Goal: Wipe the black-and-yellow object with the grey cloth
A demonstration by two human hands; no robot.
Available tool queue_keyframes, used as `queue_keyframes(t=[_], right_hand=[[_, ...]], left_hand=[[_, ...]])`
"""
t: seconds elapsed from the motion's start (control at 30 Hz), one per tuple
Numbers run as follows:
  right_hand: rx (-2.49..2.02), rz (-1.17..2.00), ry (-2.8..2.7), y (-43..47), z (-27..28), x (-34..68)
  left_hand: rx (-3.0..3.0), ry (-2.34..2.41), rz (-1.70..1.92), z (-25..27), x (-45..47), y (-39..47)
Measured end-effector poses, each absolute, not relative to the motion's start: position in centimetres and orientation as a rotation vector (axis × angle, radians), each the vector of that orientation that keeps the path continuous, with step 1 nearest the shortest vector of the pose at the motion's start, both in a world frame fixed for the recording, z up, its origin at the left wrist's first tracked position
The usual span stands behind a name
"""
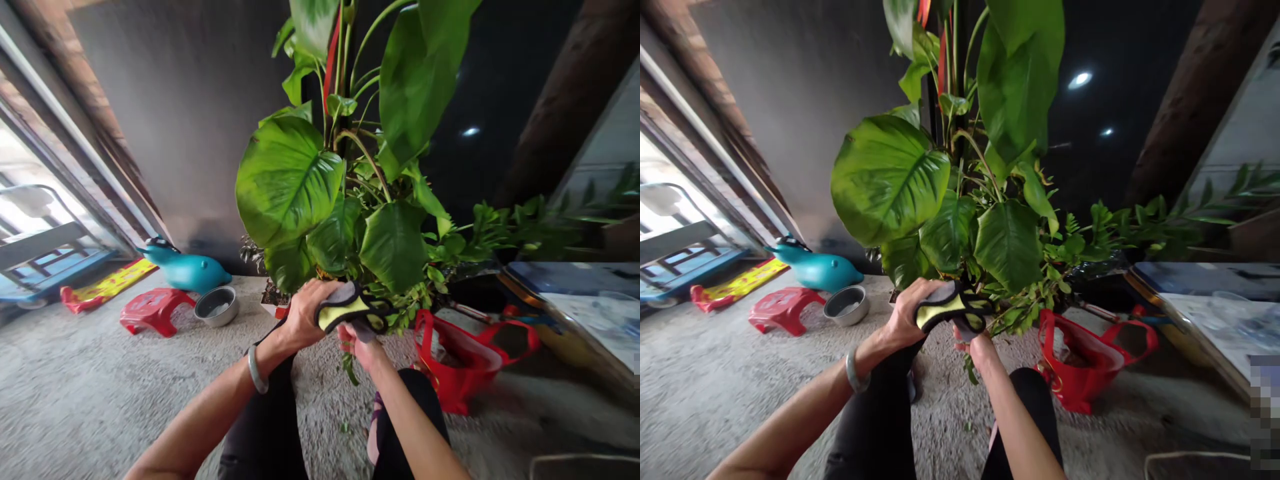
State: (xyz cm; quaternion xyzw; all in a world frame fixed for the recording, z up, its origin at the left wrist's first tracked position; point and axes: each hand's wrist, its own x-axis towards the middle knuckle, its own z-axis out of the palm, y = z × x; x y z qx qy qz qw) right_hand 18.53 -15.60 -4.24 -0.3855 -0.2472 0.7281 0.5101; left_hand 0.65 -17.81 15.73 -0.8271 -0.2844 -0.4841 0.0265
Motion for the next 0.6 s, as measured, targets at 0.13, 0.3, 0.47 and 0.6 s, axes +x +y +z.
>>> queue_keyframes(t=[0.13, 0.3, 0.47, 0.6], right_hand=[[-1.014, 1.751, -0.379, -17.2, -3.6, 22.6], [-0.873, 1.460, -0.283, -12.2, 2.1, 27.5], [-0.854, 1.425, -0.315, -9.3, 4.3, 28.5], [-0.798, 1.459, -0.379, -11.4, 3.6, 27.5]], left_hand=[[-2.172, -0.803, -1.750, 22.4, 4.7, -15.0], [-2.235, -0.814, -1.619, 24.7, 11.3, -9.2], [-2.776, -0.845, -1.146, 17.6, 11.7, -9.8], [-2.915, -0.704, -1.065, 18.4, 9.0, -14.1]])
